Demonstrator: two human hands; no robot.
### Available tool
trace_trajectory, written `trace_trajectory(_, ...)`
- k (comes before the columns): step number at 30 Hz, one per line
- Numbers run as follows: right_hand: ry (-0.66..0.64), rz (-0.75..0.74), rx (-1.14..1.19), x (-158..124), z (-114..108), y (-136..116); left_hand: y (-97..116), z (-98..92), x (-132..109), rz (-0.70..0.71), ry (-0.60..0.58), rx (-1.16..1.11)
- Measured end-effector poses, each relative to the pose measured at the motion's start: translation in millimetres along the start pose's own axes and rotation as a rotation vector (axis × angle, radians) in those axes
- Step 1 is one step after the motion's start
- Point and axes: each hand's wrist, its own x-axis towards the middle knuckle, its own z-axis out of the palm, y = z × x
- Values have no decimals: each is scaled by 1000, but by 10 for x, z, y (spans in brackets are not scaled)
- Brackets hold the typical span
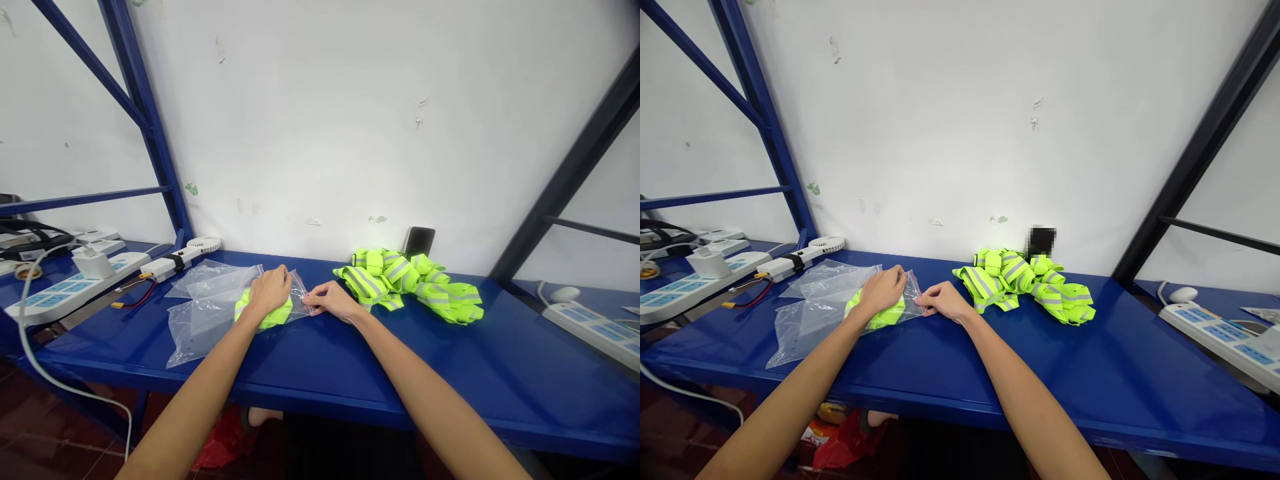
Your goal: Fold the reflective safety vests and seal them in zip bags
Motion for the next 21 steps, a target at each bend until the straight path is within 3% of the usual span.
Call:
trace_trajectory(8, 106, 32, 114, 13, 90, -6, 23, 7, 8, -17, -38, -40)
trace_trajectory(12, 78, 88, 84, 26, 102, -39, 35, -6, 22, 8, -89, -65)
trace_trajectory(21, 124, -6, -33, 75, 174, 27, 11, 35, 8, 54, -68, -20)
